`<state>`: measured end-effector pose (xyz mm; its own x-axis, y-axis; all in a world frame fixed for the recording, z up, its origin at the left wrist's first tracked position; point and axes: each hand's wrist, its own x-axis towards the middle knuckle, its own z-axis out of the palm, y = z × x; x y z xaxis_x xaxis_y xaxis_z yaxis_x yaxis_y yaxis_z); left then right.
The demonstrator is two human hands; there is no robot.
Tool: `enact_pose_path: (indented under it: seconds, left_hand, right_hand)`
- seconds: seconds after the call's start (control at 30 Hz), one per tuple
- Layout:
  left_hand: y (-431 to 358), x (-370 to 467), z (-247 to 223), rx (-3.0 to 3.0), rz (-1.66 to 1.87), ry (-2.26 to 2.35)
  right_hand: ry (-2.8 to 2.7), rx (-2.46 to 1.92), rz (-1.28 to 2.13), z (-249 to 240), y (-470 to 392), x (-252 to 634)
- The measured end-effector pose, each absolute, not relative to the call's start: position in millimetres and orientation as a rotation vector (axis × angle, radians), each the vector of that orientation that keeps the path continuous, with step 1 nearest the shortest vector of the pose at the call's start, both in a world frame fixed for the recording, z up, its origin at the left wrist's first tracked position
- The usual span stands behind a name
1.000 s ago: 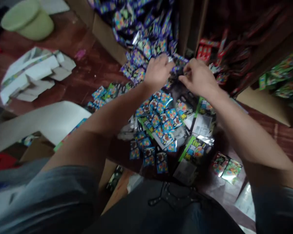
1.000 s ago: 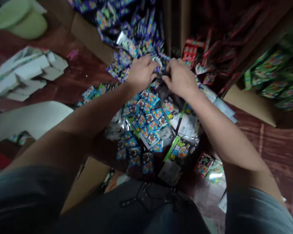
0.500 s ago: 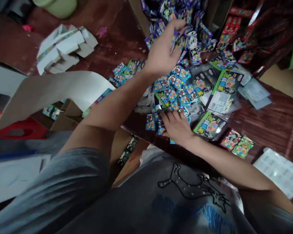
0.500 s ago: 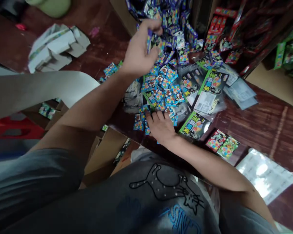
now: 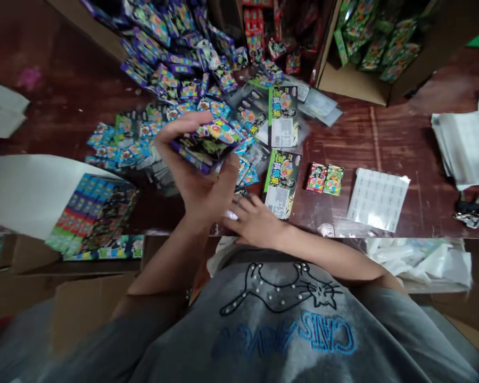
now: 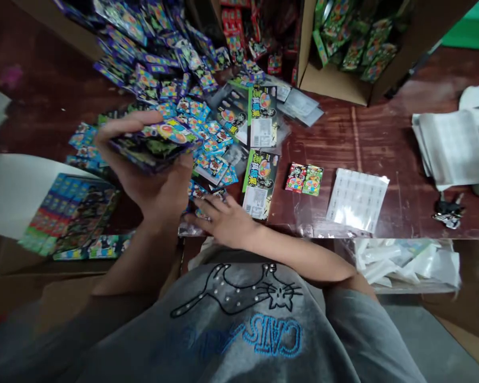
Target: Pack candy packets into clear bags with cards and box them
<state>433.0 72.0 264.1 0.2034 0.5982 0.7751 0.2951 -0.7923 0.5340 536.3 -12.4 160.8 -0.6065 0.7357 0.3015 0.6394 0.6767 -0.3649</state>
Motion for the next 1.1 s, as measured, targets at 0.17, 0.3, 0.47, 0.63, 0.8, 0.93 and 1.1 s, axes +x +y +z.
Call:
enact_pose_path:
  seconds: [0.17,0.3,0.47,0.63,0.8,0.93,1.1]
  left_hand:
    - [65.8,411.5,249.9,1.859,1.38,0.929]
    - [68.0,396.3,226.1,1.813,1.325,1.105]
    - [74.8,403.8,213.5,1.888,1.097,1.183]
    - [56.2,446.2,198.9,1.956,0.807,1.021]
    - [20.6,501.8,174.5,1.917,0.477,0.753]
    - [9.3,516.3,161.7,2.098,0.288,0.84]
    - [4.8,508.0,164.9,2.533,0.176,0.82]
  right_hand:
    - [-2.569,-0.928,0.18,144.3,-6.3,502.2]
    - [-2.552,-0.826,0.172,151.1,-19.6,520.2]
    - [-1.944,-1.075,0.417,151.6,-41.6,610.8]
    - [-1.876,-1.321,0.906,138.5,-8.8,734.5]
    - [-2.105,-1.44,0.906,145.7,11.7,798.7]
    - [-2.119,-1.412,0.87,148.0,-15.7,805.0]
    - [-2.069,-1.557,0.414,140.1,-83.5,791.1]
